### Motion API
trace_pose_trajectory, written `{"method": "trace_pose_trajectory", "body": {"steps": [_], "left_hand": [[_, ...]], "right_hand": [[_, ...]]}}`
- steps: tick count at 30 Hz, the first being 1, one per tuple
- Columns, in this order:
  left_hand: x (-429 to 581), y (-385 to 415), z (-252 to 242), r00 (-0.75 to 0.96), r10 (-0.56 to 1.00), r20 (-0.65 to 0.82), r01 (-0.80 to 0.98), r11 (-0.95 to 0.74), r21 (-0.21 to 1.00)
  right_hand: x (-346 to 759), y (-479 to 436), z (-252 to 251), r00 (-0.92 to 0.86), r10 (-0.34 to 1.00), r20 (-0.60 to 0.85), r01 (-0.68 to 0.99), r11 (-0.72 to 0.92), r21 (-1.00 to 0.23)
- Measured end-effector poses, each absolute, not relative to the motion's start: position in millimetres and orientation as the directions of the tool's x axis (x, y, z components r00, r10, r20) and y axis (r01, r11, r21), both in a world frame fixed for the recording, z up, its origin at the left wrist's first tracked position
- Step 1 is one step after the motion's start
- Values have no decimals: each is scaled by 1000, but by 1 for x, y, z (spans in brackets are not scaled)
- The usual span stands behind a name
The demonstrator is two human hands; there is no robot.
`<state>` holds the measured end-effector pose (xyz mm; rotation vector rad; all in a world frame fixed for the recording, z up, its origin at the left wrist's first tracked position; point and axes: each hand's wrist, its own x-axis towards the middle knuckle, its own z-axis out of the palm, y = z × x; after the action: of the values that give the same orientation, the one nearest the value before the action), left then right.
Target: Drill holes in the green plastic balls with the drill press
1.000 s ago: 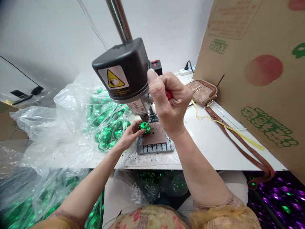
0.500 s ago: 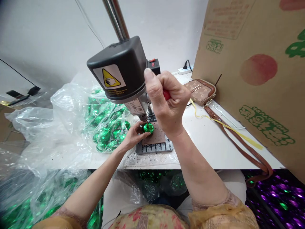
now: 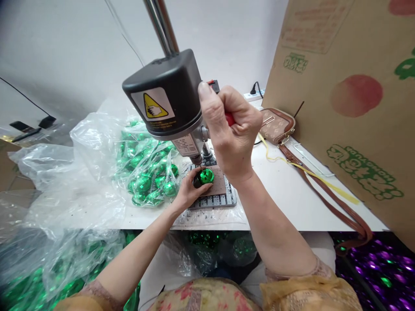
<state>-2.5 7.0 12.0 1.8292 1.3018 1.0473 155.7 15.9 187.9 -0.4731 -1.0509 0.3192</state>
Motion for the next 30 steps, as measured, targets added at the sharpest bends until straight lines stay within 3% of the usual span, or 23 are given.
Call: {"method": "trace_pose_trajectory", "body": {"steps": [8,15,30], "left_hand": [[-1,6,10,171,956,239,386,-288,876],[-1,5,8,155,955,252,372,-293,881],[-1,5,10,163,956,243,358,-287,889]], "right_hand": [[152,14,158,484,314,817,139,894,-426],[152,14,152,499,242,832,57,949,-310],[154,14,137,478,174,861,122,958,-261]]}}
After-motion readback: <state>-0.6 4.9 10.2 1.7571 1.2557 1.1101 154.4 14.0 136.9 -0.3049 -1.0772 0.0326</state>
